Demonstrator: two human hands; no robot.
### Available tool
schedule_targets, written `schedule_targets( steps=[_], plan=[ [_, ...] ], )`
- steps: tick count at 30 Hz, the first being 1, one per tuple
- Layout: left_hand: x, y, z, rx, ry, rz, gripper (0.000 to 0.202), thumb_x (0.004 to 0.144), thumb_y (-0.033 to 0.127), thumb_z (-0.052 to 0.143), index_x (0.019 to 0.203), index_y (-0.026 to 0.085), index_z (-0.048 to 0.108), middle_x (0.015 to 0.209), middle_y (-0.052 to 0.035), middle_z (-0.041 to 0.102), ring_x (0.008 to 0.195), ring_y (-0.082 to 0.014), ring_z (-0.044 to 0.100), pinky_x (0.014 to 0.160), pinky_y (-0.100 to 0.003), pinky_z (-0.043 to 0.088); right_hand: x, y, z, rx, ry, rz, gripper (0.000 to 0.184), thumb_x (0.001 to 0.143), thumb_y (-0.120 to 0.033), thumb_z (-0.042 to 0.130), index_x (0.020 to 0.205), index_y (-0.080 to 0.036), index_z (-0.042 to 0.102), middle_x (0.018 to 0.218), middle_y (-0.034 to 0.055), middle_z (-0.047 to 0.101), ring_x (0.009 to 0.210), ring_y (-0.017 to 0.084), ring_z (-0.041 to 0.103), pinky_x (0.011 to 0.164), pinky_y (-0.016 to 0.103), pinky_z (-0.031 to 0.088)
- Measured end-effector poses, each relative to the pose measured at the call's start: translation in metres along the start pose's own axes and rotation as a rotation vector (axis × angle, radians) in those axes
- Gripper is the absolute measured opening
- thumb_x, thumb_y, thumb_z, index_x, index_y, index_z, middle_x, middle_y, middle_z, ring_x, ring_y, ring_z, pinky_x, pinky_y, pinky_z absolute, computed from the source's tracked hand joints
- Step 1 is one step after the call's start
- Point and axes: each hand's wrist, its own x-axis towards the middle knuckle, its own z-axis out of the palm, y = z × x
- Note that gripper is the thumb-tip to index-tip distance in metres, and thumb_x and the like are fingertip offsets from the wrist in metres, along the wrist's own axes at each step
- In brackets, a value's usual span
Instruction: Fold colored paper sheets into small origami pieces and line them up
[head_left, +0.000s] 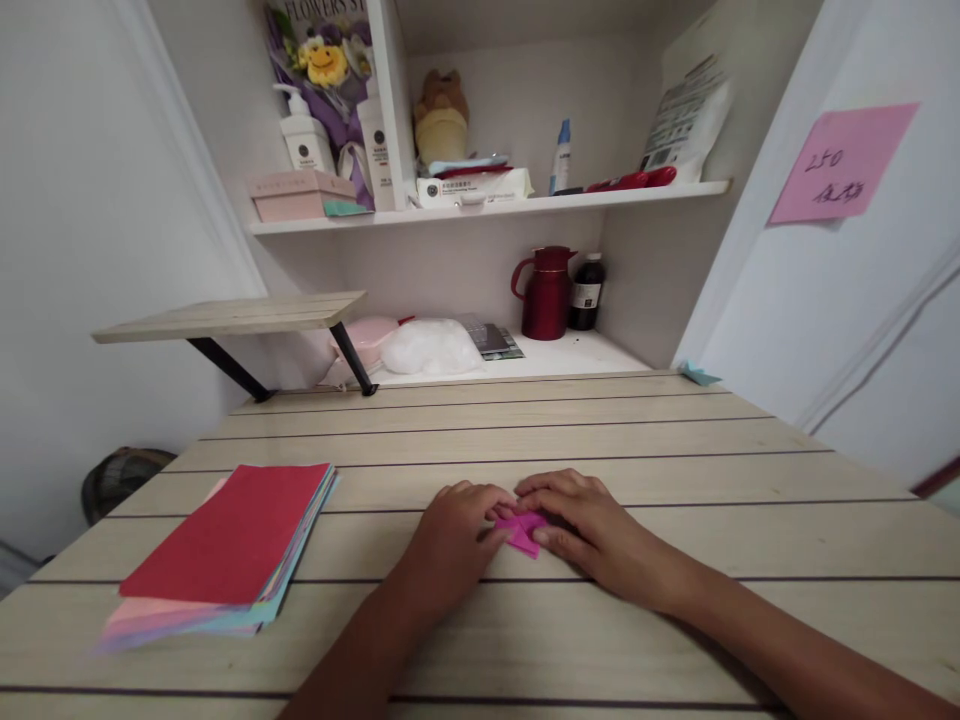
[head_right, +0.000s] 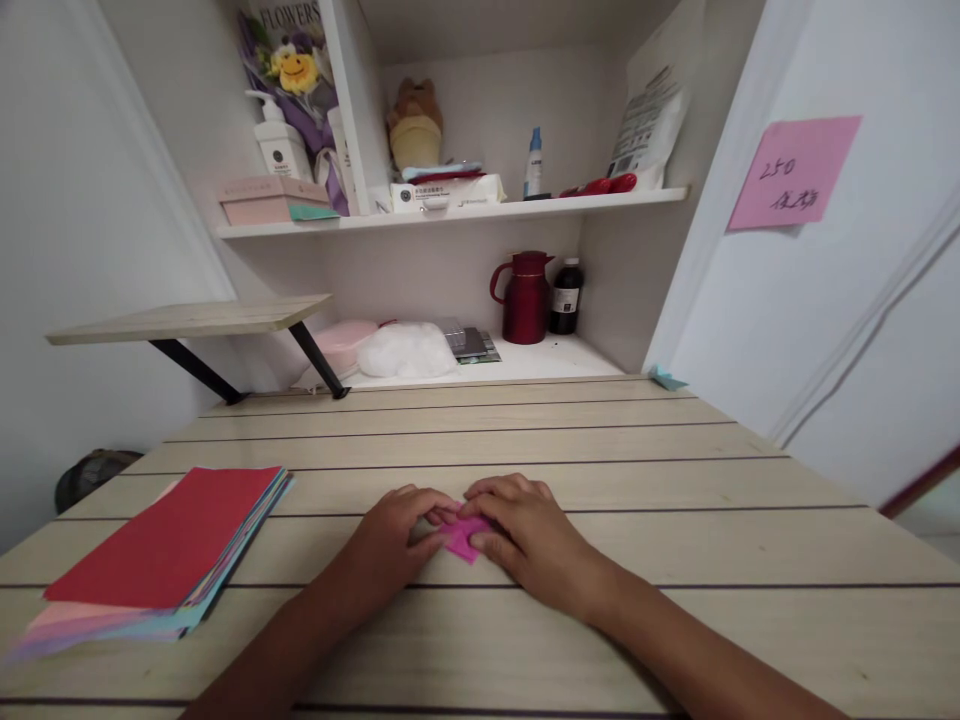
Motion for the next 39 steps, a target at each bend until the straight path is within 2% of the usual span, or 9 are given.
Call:
schedule_targets(
  steps=[4,8,11,15,19,22,26,35,39],
  plan=[
    [0.001,-0.004,0.004,-0.032,0.027,-0.001,0.025,0.079,0.012,0.060,0.101,0.024,0.064,0.096,0.0005,0.070,0.090,-0.0169,0.061,0.086,-0.032,0.042,-0.002,0.002,-0.002,0.018,-0.051,-0.032,0.042,0.081,-0.043,0.066,0.121,-0.032,0.059,0.132,0.0046,0.056,0.119,0.028,0.047,0.101,0.046,0.034],
    [0.000,-0.004,0.002,0.027,-0.004,0.039,0.027,0.077,0.020,0.067,0.103,0.025,0.063,0.101,0.0000,0.069,0.094,-0.0190,0.060,0.086,-0.034,0.041,-0.001,0.001,-0.001,0.016,-0.004,-0.020,0.031,0.087,-0.032,0.058,0.118,-0.032,0.061,0.128,0.0037,0.059,0.117,0.026,0.049,0.100,0.045,0.035],
    [-0.001,-0.003,0.003,0.077,-0.021,0.070,0.035,0.072,0.028,0.075,0.105,0.025,0.062,0.105,-0.0004,0.067,0.097,-0.0209,0.058,0.086,-0.035,0.040,0.000,0.001,0.001,0.012,0.020,-0.026,0.027,0.089,-0.031,0.056,0.116,-0.031,0.063,0.124,0.0039,0.062,0.114,0.025,0.051,0.099,0.044,0.036],
    [0.001,-0.003,0.008,0.092,0.042,0.062,0.026,0.076,0.018,0.069,0.100,0.024,0.061,0.099,0.0008,0.066,0.094,-0.0184,0.058,0.086,-0.034,0.039,0.001,0.001,0.002,0.018,0.028,-0.044,0.025,0.089,-0.031,0.057,0.114,-0.031,0.063,0.123,0.0028,0.062,0.113,0.024,0.052,0.098,0.043,0.037],
    [0.003,-0.002,0.013,0.089,0.070,0.032,0.020,0.080,0.016,0.063,0.098,0.023,0.060,0.095,0.0000,0.066,0.091,-0.0179,0.058,0.085,-0.034,0.040,0.004,0.000,0.002,0.013,0.056,-0.041,0.026,0.088,-0.027,0.058,0.113,-0.029,0.061,0.118,0.0030,0.065,0.109,0.023,0.055,0.096,0.042,0.039],
    [0.003,-0.002,0.014,0.096,0.081,0.022,0.015,0.080,0.015,0.061,0.093,0.021,0.059,0.093,-0.0002,0.066,0.087,-0.0176,0.058,0.082,-0.033,0.041,0.007,0.000,0.005,0.008,0.099,-0.039,0.020,0.088,-0.023,0.058,0.106,-0.027,0.063,0.109,0.0028,0.068,0.103,0.022,0.058,0.093,0.040,0.041],
    [0.001,0.000,0.010,0.144,0.066,0.059,0.016,0.075,0.010,0.061,0.086,0.021,0.056,0.090,0.0001,0.064,0.087,-0.0181,0.057,0.080,-0.033,0.042,0.009,0.004,0.008,0.024,0.133,-0.088,0.008,0.088,-0.022,0.058,0.085,-0.025,0.065,0.104,0.0018,0.070,0.099,0.020,0.061,0.091,0.038,0.042],
    [-0.003,0.002,0.010,0.285,0.147,0.108,0.029,0.076,0.011,0.066,0.101,0.025,0.060,0.121,-0.0047,0.052,0.110,-0.0230,0.052,0.092,-0.041,0.041,0.008,0.004,0.006,0.096,0.121,-0.070,0.011,0.085,-0.021,0.063,0.074,-0.024,0.063,0.102,-0.0005,0.070,0.102,0.020,0.060,0.091,0.036,0.041],
    [-0.003,0.010,0.012,0.364,0.232,0.033,0.030,0.073,0.011,0.070,0.098,0.021,0.057,0.117,-0.0059,0.054,0.111,-0.0244,0.050,0.092,-0.042,0.040,0.009,0.005,0.006,0.111,0.122,-0.081,0.011,0.084,-0.021,0.063,0.074,-0.024,0.063,0.103,0.0011,0.070,0.102,0.020,0.061,0.090,0.036,0.042]
  ],
)
